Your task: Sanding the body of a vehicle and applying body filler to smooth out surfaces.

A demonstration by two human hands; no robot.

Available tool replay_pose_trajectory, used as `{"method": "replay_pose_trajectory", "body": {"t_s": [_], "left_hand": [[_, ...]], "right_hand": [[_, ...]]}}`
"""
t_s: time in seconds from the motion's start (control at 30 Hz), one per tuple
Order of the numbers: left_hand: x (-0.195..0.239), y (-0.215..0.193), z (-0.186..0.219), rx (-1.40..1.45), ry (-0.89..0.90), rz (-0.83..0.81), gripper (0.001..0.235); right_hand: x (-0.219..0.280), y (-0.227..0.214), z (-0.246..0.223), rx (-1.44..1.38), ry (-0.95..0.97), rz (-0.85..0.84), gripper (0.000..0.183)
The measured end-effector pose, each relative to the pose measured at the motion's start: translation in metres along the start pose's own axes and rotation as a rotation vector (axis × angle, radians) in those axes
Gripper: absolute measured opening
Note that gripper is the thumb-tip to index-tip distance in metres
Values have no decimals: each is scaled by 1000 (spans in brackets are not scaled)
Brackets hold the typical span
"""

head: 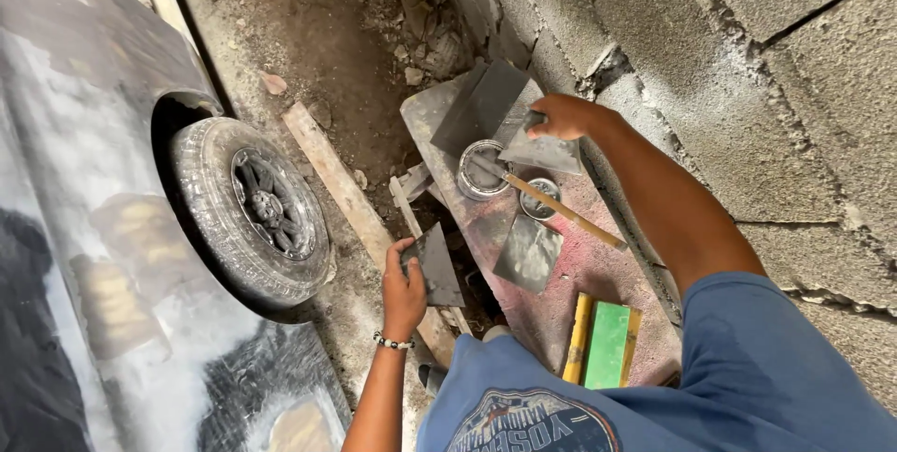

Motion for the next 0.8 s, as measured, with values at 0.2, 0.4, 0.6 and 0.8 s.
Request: {"method": "replay_pose_trajectory", "body": {"t_s": [0.2, 0.4, 0.6, 0.8], "left_hand": [[7, -7, -13, -4, 17, 34, 31], [13, -15, -4, 12, -80, 30, 31], [17, -21, -11, 54, -191, 75, 33], [6, -15, -52, 148, 158, 440, 41]], "right_hand": [[29, -21, -8, 102, 84, -20, 30], [22, -12, -25, 57, 5, 67, 34], [16, -13, 13, 142, -67, 153, 36], [97, -13, -82, -245, -174, 292, 33]]}}
Point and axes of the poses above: each hand's wrist, its own x-axis away from the middle knuckle, its own y-axis out of the palm, z = x × y, the point moved 2 cm from there along -x, towards the middle knuckle, and after that the axes turned 6 degrees about z, right-handed, at the moved point
